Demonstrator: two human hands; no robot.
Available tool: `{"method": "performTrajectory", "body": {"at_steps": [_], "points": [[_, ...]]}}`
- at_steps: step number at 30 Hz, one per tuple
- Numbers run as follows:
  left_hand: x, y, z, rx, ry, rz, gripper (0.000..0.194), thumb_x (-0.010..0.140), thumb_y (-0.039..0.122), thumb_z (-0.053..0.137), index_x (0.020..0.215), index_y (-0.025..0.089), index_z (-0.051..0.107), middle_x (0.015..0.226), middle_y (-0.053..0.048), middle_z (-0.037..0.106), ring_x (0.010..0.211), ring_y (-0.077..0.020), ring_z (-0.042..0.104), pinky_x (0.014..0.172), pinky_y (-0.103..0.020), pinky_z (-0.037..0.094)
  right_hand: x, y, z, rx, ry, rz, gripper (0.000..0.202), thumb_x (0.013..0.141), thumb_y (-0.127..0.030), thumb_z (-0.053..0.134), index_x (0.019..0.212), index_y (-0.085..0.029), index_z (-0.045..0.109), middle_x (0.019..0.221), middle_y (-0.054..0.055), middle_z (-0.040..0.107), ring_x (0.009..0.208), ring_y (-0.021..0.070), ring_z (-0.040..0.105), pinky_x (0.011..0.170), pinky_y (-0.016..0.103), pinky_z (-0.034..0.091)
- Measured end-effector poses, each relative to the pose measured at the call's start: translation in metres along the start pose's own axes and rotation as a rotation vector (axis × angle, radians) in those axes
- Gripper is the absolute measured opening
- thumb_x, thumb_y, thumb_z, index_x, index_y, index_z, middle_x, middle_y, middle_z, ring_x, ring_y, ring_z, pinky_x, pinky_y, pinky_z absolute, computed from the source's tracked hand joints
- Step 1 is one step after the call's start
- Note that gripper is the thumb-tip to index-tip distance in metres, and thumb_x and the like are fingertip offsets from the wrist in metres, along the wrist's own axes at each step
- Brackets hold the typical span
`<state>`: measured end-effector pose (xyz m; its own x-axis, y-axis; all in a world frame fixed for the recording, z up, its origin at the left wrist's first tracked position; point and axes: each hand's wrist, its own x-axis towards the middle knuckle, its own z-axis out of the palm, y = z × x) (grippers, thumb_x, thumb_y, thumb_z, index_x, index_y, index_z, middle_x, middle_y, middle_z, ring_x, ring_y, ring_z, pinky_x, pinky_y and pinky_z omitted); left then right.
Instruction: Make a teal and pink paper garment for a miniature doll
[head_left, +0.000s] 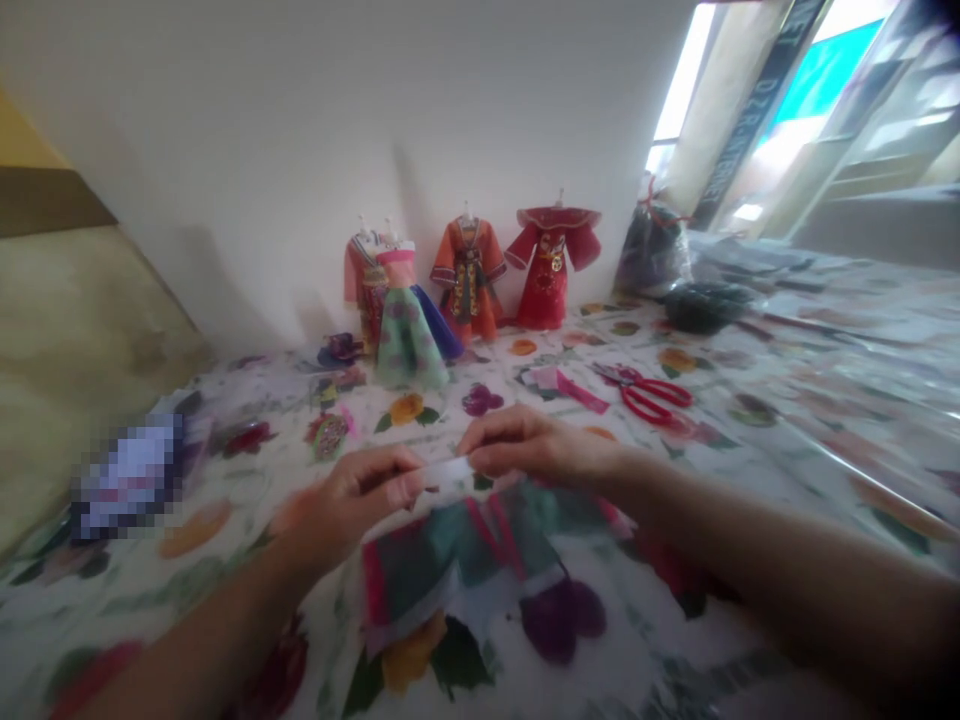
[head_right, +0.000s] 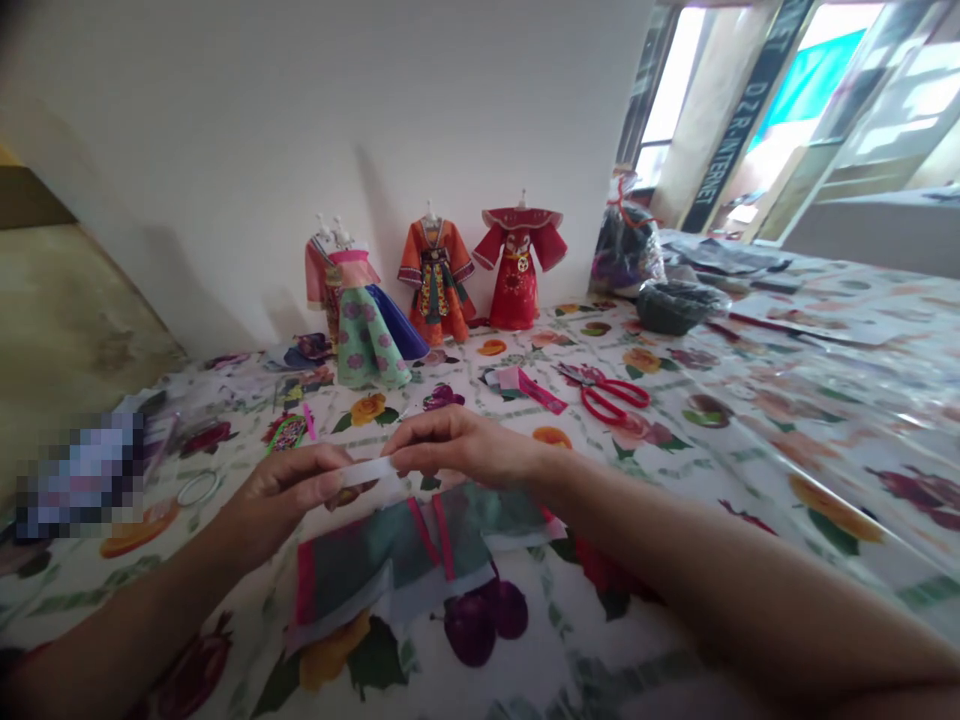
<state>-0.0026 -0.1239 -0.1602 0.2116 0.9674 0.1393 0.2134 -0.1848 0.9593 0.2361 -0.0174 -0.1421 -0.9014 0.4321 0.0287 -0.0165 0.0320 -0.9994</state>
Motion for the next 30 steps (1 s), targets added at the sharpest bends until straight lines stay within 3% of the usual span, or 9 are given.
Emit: {"method": "performTrajectory", "body": {"at_steps": [7, 12, 22, 30], "points": [[-0.0006, -0.0033, -0.0034, -0.037, -0.009, 0.039, 0.026, 0.093, 0.043, 0.063, 0.081, 0.022, 0.071, 0.073, -0.002, 0.062, 0.071, -0.0172, 0.053, 0.066, -0.029, 0.040, -0.0024, -0.0051, -0.0010, 0.115, -0.067, 0.003, 0.013, 0.086, -0.024, 0.071, 0.095, -0.018, 0.076, 0.082, -0.001, 0.067, 0.071, 0.0094, 0.055, 0.066, 0.022, 0.042], [-0.0013, -0.0006, -0.0036, 0.030, -0.024, 0.057, 0.022, 0.094, 0.038, 0.063, 0.082, 0.022, 0.072, 0.075, -0.002, 0.064, 0.071, -0.0172, 0.055, 0.066, -0.028, 0.041, -0.0021, -0.0055, 0.0008, 0.085, -0.069, -0.003, 0.008, 0.086, -0.020, 0.069, 0.092, -0.016, 0.073, 0.078, -0.002, 0.064, 0.068, 0.0089, 0.052, 0.062, 0.022, 0.039], [-0.0014, -0.0049, -0.0064, 0.053, 0.023, 0.079, 0.022, 0.091, 0.038, 0.066, 0.079, 0.023, 0.075, 0.076, -0.005, 0.067, 0.072, -0.0199, 0.057, 0.065, -0.029, 0.043, 0.0004, 0.0003, -0.0008, 0.046, -0.078, -0.043, 0.008, 0.085, -0.024, 0.069, 0.089, -0.017, 0.072, 0.068, -0.004, 0.055, 0.062, 0.0090, 0.044, 0.057, 0.024, 0.033], [-0.0032, 0.0041, 0.0020, -0.011, -0.061, 0.009, 0.019, 0.092, 0.034, 0.066, 0.080, 0.021, 0.074, 0.071, -0.002, 0.064, 0.065, -0.0153, 0.055, 0.058, -0.025, 0.042, 0.0008, 0.0012, 0.0012, 0.072, -0.039, -0.043, 0.010, 0.086, -0.027, 0.070, 0.082, -0.018, 0.073, 0.071, -0.004, 0.059, 0.064, 0.0087, 0.048, 0.060, 0.023, 0.038]]}}
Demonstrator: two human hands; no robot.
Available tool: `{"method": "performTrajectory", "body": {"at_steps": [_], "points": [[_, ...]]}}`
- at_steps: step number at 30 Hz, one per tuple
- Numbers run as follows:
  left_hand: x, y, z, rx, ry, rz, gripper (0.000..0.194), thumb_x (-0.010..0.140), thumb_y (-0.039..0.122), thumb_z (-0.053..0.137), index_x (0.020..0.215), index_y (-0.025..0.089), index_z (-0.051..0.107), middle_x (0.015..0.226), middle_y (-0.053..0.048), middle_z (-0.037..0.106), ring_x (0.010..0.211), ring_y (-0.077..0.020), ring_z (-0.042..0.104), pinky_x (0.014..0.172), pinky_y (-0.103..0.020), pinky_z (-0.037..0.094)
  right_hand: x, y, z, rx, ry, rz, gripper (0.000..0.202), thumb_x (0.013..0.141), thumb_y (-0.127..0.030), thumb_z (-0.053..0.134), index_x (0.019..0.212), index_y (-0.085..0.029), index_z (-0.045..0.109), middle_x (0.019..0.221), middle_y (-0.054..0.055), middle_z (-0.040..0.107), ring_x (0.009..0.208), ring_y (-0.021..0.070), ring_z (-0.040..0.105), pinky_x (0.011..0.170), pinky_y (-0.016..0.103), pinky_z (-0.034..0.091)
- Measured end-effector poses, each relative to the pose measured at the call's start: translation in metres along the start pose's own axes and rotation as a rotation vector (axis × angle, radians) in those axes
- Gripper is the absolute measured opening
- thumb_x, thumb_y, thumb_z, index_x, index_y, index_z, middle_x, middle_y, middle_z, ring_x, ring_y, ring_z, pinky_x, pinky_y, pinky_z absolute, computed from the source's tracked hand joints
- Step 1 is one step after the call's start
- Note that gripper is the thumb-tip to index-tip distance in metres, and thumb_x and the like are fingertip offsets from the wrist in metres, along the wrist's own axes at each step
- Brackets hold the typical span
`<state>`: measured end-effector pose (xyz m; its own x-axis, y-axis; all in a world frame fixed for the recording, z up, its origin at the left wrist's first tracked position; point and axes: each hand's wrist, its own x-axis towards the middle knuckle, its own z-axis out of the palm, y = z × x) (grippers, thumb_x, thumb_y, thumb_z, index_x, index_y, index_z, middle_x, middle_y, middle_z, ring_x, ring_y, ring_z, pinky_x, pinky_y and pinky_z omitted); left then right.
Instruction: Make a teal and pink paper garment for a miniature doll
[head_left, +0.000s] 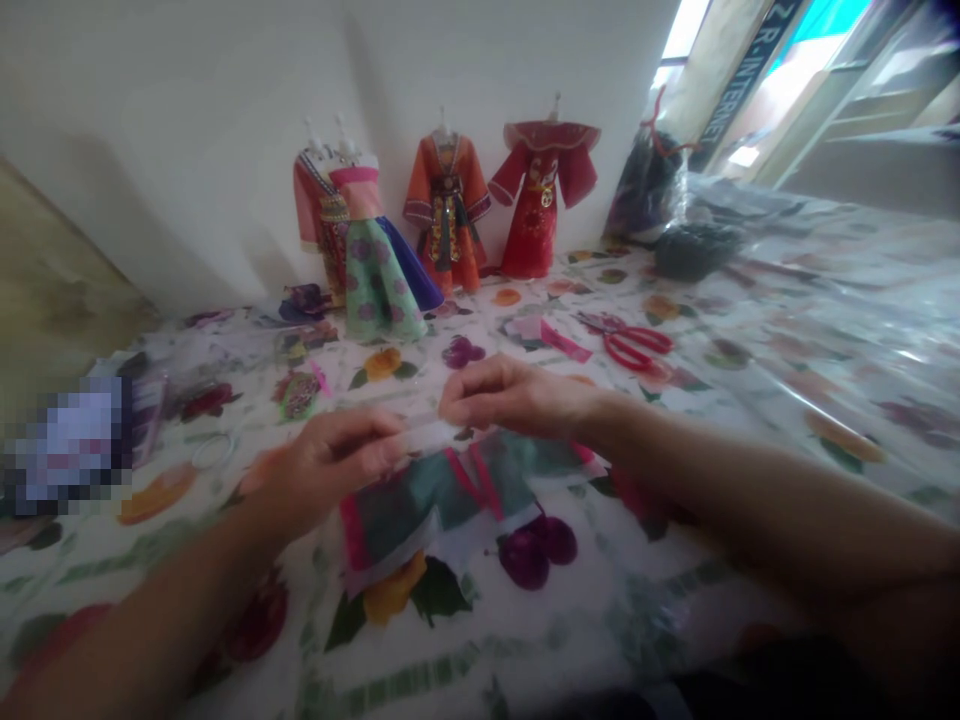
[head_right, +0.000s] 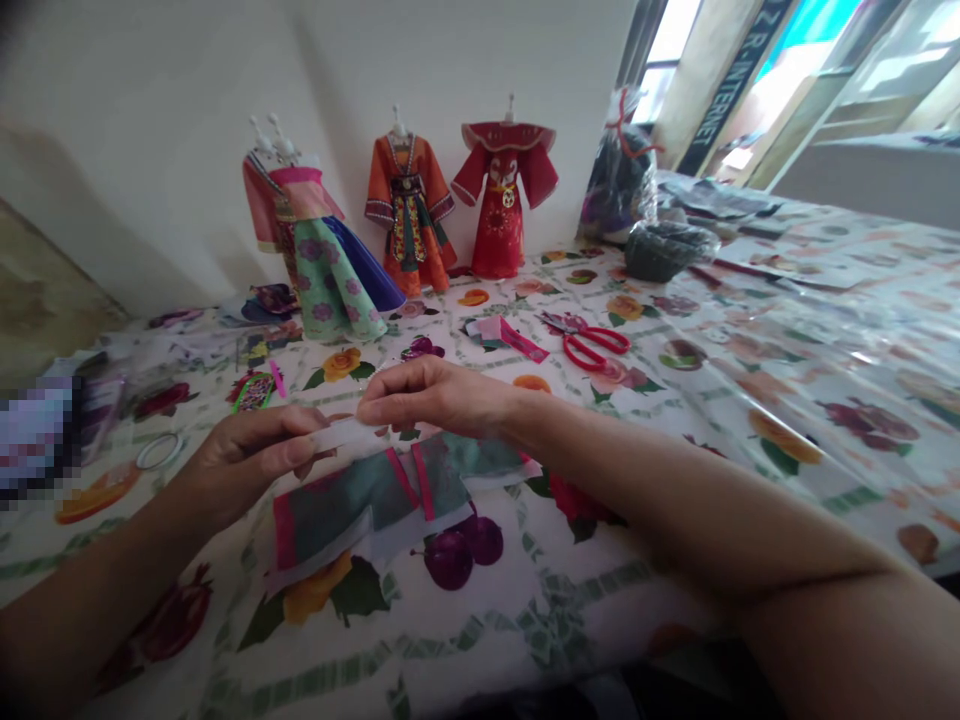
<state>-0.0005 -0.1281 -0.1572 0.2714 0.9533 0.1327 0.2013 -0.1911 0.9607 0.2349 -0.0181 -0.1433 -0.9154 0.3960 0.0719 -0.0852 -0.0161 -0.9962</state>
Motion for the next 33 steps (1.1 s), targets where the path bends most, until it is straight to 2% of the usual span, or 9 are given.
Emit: {"method": "performTrajectory", "body": {"at_steps": [6, 11, 19, 22, 27, 31, 33], "points": [[0.001, -0.004, -0.005, 0.043, 0.029, 0.060, 0.020, 0.094, 0.034, 0.063, 0.083, 0.021, 0.075, 0.073, -0.002, 0.064, 0.067, -0.0158, 0.055, 0.061, -0.026, 0.042, -0.002, -0.001, -0.004, 0.103, -0.048, 0.071, 0.013, 0.084, -0.024, 0.071, 0.093, -0.017, 0.075, 0.081, 0.000, 0.067, 0.072, 0.0103, 0.057, 0.068, 0.024, 0.044], [0.000, -0.006, -0.006, 0.013, -0.012, 0.019, 0.019, 0.094, 0.034, 0.062, 0.084, 0.021, 0.073, 0.069, -0.001, 0.060, 0.063, -0.0148, 0.051, 0.056, -0.025, 0.037, -0.003, -0.002, 0.000, 0.050, -0.001, 0.065, 0.010, 0.083, -0.026, 0.072, 0.088, -0.018, 0.075, 0.077, -0.001, 0.065, 0.068, 0.0105, 0.054, 0.067, 0.025, 0.042], [-0.001, -0.002, -0.003, 0.018, -0.061, 0.029, 0.021, 0.096, 0.035, 0.060, 0.083, 0.021, 0.071, 0.070, -0.001, 0.060, 0.068, -0.0157, 0.053, 0.058, -0.026, 0.037, 0.000, 0.003, 0.003, 0.075, -0.014, 0.040, 0.010, 0.081, -0.028, 0.074, 0.082, -0.018, 0.073, 0.071, -0.003, 0.061, 0.063, 0.0096, 0.048, 0.060, 0.025, 0.037], [-0.001, -0.004, -0.003, -0.012, -0.053, 0.014, 0.022, 0.096, 0.035, 0.060, 0.083, 0.021, 0.070, 0.070, 0.000, 0.058, 0.064, -0.0139, 0.050, 0.057, -0.026, 0.035, 0.001, 0.005, 0.003, 0.082, -0.010, 0.041, 0.011, 0.081, -0.029, 0.074, 0.083, -0.018, 0.072, 0.071, -0.003, 0.060, 0.063, 0.0095, 0.048, 0.060, 0.025, 0.037], [0.000, -0.005, -0.003, 0.055, -0.007, -0.002, 0.023, 0.097, 0.035, 0.060, 0.081, 0.021, 0.068, 0.069, 0.001, 0.056, 0.064, -0.0129, 0.048, 0.057, -0.025, 0.034, 0.003, 0.007, 0.004, 0.035, 0.038, 0.031, 0.017, 0.080, -0.033, 0.077, 0.083, -0.018, 0.070, 0.074, -0.003, 0.060, 0.067, 0.0099, 0.050, 0.060, 0.024, 0.038], [0.001, 0.000, 0.003, 0.162, 0.093, -0.015, 0.026, 0.098, 0.040, 0.058, 0.085, 0.020, 0.068, 0.076, 0.000, 0.061, 0.068, -0.0133, 0.052, 0.062, -0.026, 0.039, 0.003, 0.004, 0.003, -0.033, 0.145, 0.035, 0.027, 0.083, -0.038, 0.075, 0.101, -0.019, 0.068, 0.070, -0.004, 0.057, 0.059, 0.0089, 0.047, 0.053, 0.022, 0.035], [0.002, 0.005, 0.007, 0.228, 0.132, -0.017, 0.029, 0.098, 0.042, 0.056, 0.085, 0.019, 0.068, 0.079, -0.001, 0.063, 0.069, -0.0137, 0.054, 0.065, -0.026, 0.041, 0.004, 0.003, 0.003, -0.089, 0.221, 0.017, 0.030, 0.084, -0.041, 0.075, 0.104, -0.020, 0.066, 0.068, -0.005, 0.056, 0.055, 0.0086, 0.045, 0.049, 0.022, 0.032]]}}
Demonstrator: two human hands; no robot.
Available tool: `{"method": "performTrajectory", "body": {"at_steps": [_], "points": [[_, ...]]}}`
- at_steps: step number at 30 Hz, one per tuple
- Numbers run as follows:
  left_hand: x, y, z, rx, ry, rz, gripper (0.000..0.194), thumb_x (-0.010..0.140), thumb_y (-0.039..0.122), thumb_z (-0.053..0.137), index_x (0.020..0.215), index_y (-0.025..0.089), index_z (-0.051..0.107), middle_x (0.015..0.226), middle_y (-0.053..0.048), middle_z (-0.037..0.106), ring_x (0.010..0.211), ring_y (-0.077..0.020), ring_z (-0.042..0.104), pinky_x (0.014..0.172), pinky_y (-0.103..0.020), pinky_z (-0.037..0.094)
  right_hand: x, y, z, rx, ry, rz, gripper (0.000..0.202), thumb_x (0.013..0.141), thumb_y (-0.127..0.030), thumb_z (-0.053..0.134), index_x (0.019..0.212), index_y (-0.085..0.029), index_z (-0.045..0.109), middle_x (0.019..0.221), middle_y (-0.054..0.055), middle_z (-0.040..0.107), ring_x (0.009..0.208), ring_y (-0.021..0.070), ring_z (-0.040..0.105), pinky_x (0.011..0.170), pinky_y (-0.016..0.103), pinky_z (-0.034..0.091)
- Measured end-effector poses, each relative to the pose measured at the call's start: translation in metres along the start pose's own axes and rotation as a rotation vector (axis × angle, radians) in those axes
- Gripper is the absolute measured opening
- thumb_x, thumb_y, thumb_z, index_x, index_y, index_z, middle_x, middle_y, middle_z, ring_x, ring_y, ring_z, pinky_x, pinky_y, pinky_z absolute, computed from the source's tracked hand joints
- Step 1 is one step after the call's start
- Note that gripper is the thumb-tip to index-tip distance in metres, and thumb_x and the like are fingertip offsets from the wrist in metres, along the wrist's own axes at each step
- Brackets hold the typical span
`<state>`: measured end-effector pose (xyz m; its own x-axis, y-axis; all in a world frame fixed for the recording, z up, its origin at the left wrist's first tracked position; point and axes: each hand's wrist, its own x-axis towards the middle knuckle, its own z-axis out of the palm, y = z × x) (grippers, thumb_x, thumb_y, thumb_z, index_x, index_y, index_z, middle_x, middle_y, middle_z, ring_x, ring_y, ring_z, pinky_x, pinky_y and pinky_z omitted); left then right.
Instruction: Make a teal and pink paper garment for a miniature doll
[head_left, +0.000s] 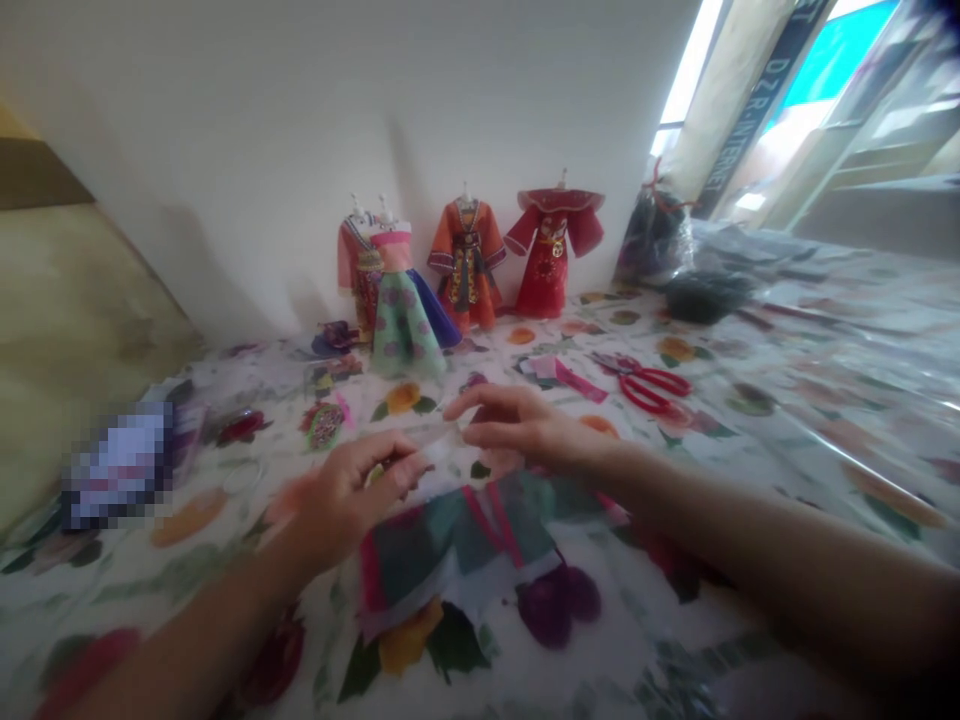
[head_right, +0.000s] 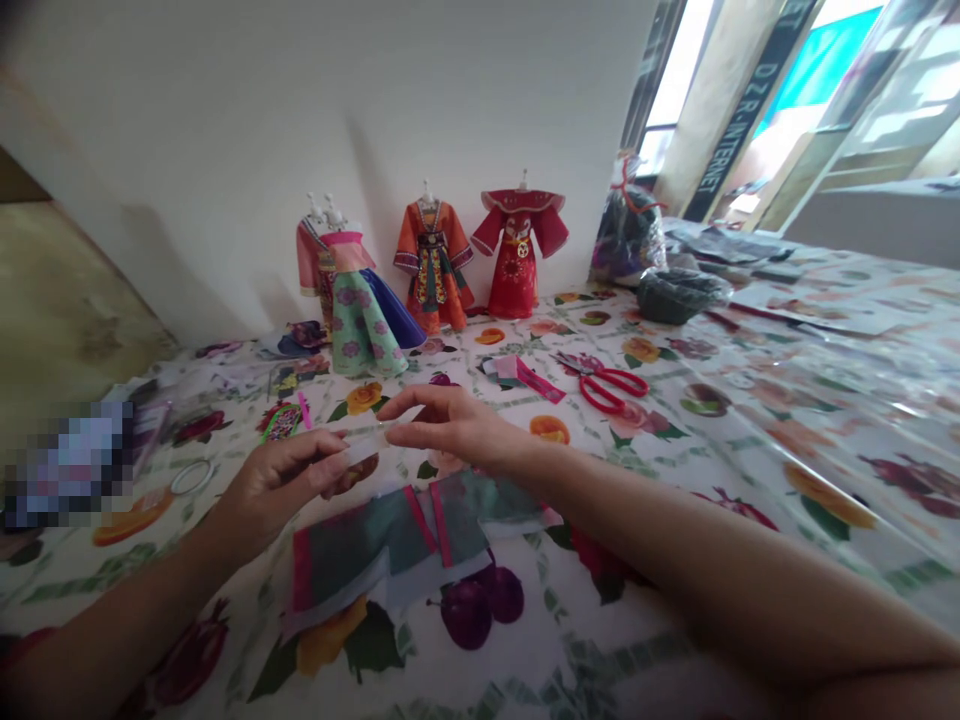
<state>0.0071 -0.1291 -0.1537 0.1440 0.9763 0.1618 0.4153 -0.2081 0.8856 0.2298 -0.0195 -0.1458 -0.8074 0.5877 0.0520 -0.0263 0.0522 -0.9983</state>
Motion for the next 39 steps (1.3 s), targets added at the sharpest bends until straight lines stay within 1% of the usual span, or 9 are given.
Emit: {"method": "performTrajectory", "body": {"at_steps": [3, 5, 11, 14, 17, 24, 31, 37, 39], "points": [[0.000, 0.008, 0.004, 0.100, 0.027, 0.006, 0.028, 0.099, 0.040, 0.054, 0.084, 0.019, 0.065, 0.078, -0.001, 0.062, 0.070, -0.0138, 0.056, 0.065, -0.026, 0.042, 0.000, -0.001, 0.001, -0.047, 0.092, -0.090, 0.021, 0.084, -0.036, 0.075, 0.088, -0.018, 0.063, 0.072, -0.003, 0.057, 0.062, 0.0096, 0.050, 0.054, 0.023, 0.036], [0.000, 0.011, 0.006, 0.141, 0.034, 0.017, 0.026, 0.099, 0.037, 0.052, 0.084, 0.019, 0.063, 0.075, 0.001, 0.061, 0.069, -0.0135, 0.056, 0.065, -0.025, 0.043, 0.000, -0.001, 0.002, -0.056, 0.101, -0.125, 0.017, 0.086, -0.031, 0.071, 0.081, -0.018, 0.062, 0.073, -0.002, 0.058, 0.066, 0.0105, 0.052, 0.060, 0.023, 0.040], [-0.002, 0.006, 0.005, 0.167, 0.025, 0.004, 0.025, 0.100, 0.038, 0.050, 0.094, 0.019, 0.065, 0.086, -0.002, 0.067, 0.075, -0.0152, 0.059, 0.069, -0.027, 0.046, -0.001, -0.001, 0.003, 0.000, 0.043, -0.120, 0.024, 0.098, -0.032, 0.052, 0.087, -0.016, 0.066, 0.079, 0.001, 0.063, 0.074, 0.0123, 0.058, 0.072, 0.026, 0.045], [-0.004, 0.007, 0.005, 0.178, 0.021, -0.014, 0.025, 0.099, 0.039, 0.050, 0.093, 0.019, 0.065, 0.085, -0.002, 0.066, 0.074, -0.0152, 0.059, 0.066, -0.027, 0.046, 0.000, 0.000, 0.005, -0.021, 0.067, -0.092, 0.018, 0.091, -0.033, 0.066, 0.084, -0.017, 0.063, 0.076, -0.001, 0.060, 0.071, 0.0116, 0.055, 0.067, 0.025, 0.043], [-0.005, 0.010, 0.007, 0.187, 0.006, -0.041, 0.025, 0.099, 0.040, 0.051, 0.093, 0.019, 0.065, 0.081, -0.001, 0.064, 0.073, -0.0151, 0.058, 0.063, -0.026, 0.047, 0.002, 0.002, 0.007, -0.043, 0.079, -0.111, 0.022, 0.082, -0.034, 0.074, 0.082, -0.018, 0.059, 0.073, -0.003, 0.056, 0.065, 0.0103, 0.050, 0.060, 0.024, 0.038], [-0.005, 0.008, 0.006, 0.150, -0.006, -0.019, 0.031, 0.101, 0.041, 0.049, 0.116, 0.020, 0.065, 0.084, -0.001, 0.067, 0.077, -0.0153, 0.064, 0.073, -0.027, 0.052, 0.003, 0.001, 0.001, -0.168, 0.195, -0.182, 0.018, 0.082, -0.031, 0.069, 0.079, -0.018, 0.058, 0.070, -0.003, 0.053, 0.063, 0.0111, 0.047, 0.058, 0.025, 0.037], [-0.001, 0.003, 0.003, 0.177, 0.012, -0.030, 0.029, 0.100, 0.039, 0.048, 0.117, 0.018, 0.060, 0.077, 0.000, 0.067, 0.069, -0.0147, 0.063, 0.067, -0.027, 0.051, -0.001, -0.010, 0.000, -0.227, 0.258, -0.268, 0.016, 0.084, -0.030, 0.066, 0.079, -0.017, 0.058, 0.073, -0.001, 0.053, 0.067, 0.0120, 0.049, 0.060, 0.026, 0.038], [-0.001, 0.026, -0.010, 0.301, 0.034, -0.100, 0.037, 0.098, 0.036, 0.048, 0.130, 0.019, 0.052, 0.077, 0.000, 0.071, 0.065, -0.0149, 0.064, 0.062, -0.025, 0.048, -0.006, -0.016, 0.005, -0.208, 0.280, -0.241, 0.018, 0.083, -0.032, 0.067, 0.079, -0.018, 0.057, 0.072, -0.002, 0.052, 0.064, 0.0109, 0.047, 0.057, 0.025, 0.037], [-0.005, 0.038, -0.015, 0.373, 0.015, -0.109, 0.033, 0.097, 0.034, 0.049, 0.126, 0.020, 0.053, 0.076, 0.000, 0.071, 0.059, -0.0139, 0.061, 0.058, -0.024, 0.046, -0.008, -0.015, 0.008, -0.217, 0.285, -0.205, 0.018, 0.083, -0.031, 0.068, 0.077, -0.018, 0.057, 0.072, -0.003, 0.052, 0.063, 0.0105, 0.047, 0.056, 0.025, 0.036]]}}
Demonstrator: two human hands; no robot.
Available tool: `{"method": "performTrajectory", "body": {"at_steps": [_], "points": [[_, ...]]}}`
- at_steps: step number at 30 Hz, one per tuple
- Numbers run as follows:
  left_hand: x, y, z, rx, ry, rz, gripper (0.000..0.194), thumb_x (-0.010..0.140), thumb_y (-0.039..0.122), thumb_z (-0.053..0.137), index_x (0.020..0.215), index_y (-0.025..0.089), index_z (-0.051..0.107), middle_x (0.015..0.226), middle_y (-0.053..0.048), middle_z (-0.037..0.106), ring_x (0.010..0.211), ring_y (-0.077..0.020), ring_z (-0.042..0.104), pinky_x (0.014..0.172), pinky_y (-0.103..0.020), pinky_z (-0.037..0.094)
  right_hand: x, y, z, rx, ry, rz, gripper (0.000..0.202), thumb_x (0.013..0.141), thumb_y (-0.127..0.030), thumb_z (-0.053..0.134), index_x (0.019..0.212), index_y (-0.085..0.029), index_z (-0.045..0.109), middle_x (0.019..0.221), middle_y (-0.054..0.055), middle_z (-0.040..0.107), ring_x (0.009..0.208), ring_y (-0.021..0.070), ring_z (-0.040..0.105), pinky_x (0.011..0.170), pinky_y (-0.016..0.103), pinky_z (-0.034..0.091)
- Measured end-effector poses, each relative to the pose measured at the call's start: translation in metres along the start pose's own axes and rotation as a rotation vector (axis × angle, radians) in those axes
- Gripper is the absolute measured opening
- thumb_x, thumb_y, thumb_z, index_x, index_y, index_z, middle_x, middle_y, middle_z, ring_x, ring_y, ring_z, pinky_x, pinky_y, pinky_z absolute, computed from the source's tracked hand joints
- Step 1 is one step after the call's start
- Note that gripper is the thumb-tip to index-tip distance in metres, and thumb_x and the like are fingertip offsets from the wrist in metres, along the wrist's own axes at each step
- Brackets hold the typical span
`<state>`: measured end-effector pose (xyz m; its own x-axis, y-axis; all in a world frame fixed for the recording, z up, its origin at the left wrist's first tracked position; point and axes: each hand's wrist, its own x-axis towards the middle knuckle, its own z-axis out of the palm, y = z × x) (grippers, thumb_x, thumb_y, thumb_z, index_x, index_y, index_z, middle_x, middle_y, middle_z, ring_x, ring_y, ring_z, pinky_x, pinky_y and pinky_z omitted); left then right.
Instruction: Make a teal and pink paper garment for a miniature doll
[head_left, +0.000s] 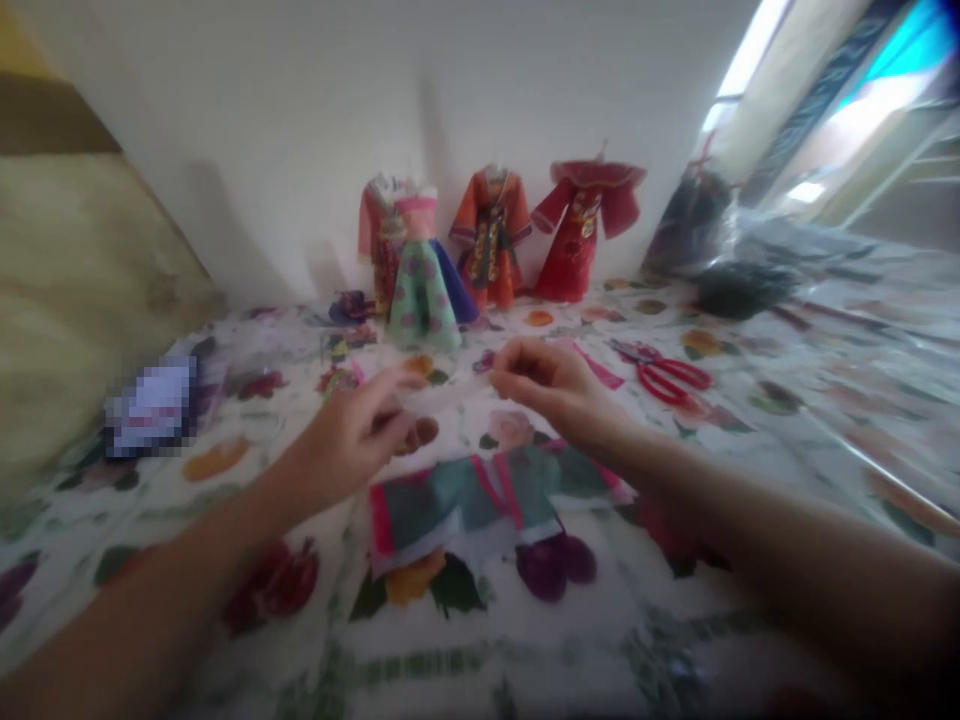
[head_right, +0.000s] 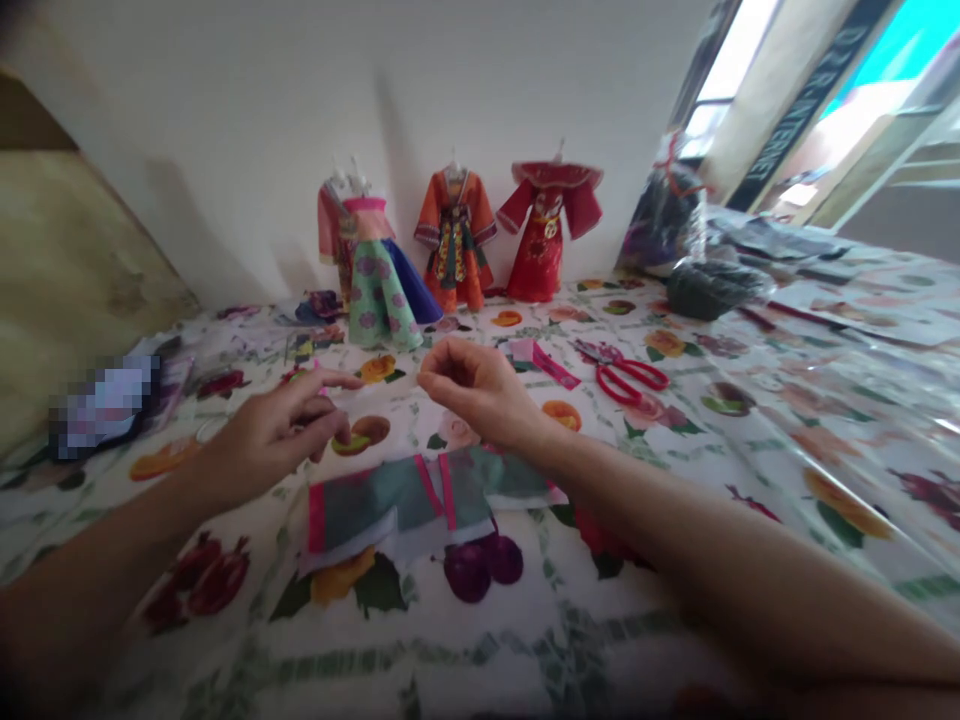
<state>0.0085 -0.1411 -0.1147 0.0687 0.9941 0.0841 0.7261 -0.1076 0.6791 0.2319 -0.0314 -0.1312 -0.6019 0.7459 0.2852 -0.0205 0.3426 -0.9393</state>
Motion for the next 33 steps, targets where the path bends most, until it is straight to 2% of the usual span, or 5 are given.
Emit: {"method": "performTrajectory", "body": {"at_steps": [6, 11, 14, 22, 33], "points": [[-0.029, 0.017, -0.017, 0.332, -0.147, -0.117, 0.023, 0.095, 0.031, 0.049, 0.113, 0.025, 0.061, 0.074, 0.001, 0.069, 0.059, -0.0160, 0.062, 0.057, -0.026, 0.042, -0.005, 0.008, 0.012, -0.018, -0.157, 0.123, 0.014, 0.085, -0.029, 0.068, 0.077, -0.020, 0.061, 0.070, -0.003, 0.056, 0.061, 0.0104, 0.049, 0.053, 0.025, 0.036], [-0.060, 0.008, -0.012, 0.445, -0.216, -0.132, 0.024, 0.095, 0.032, 0.042, 0.102, 0.025, 0.064, 0.075, -0.002, 0.067, 0.061, -0.0196, 0.061, 0.056, -0.030, 0.039, -0.009, 0.011, 0.020, -0.022, -0.446, 0.239, 0.013, 0.087, -0.030, 0.066, 0.080, -0.020, 0.068, 0.068, -0.002, 0.062, 0.060, 0.0119, 0.056, 0.055, 0.026, 0.043], [-0.071, 0.002, -0.004, 0.455, -0.243, -0.145, 0.027, 0.096, 0.038, 0.039, 0.097, 0.025, 0.063, 0.076, -0.004, 0.067, 0.063, -0.0218, 0.062, 0.055, -0.031, 0.037, -0.012, 0.011, 0.023, -0.071, -0.531, 0.257, 0.013, 0.087, -0.028, 0.065, 0.079, -0.019, 0.071, 0.068, -0.001, 0.065, 0.060, 0.0122, 0.058, 0.055, 0.025, 0.044], [-0.065, 0.009, 0.009, 0.498, -0.334, -0.235, 0.022, 0.091, 0.036, 0.039, 0.082, 0.024, 0.056, 0.070, -0.004, 0.062, 0.059, -0.0219, 0.058, 0.055, -0.033, 0.035, -0.020, 0.015, 0.032, -0.232, -0.548, 0.313, 0.017, 0.087, -0.029, 0.066, 0.077, -0.019, 0.073, 0.060, -0.002, 0.062, 0.048, 0.0099, 0.054, 0.045, 0.024, 0.040], [-0.066, 0.009, 0.011, 0.540, -0.359, -0.254, 0.019, 0.088, 0.032, 0.043, 0.076, 0.023, 0.053, 0.064, -0.003, 0.056, 0.054, -0.0197, 0.051, 0.053, -0.032, 0.029, -0.022, 0.027, 0.040, -0.177, -0.533, 0.322, 0.018, 0.087, -0.028, 0.066, 0.073, -0.018, 0.069, 0.058, -0.003, 0.059, 0.039, 0.0069, 0.050, 0.033, 0.020, 0.037]]}}
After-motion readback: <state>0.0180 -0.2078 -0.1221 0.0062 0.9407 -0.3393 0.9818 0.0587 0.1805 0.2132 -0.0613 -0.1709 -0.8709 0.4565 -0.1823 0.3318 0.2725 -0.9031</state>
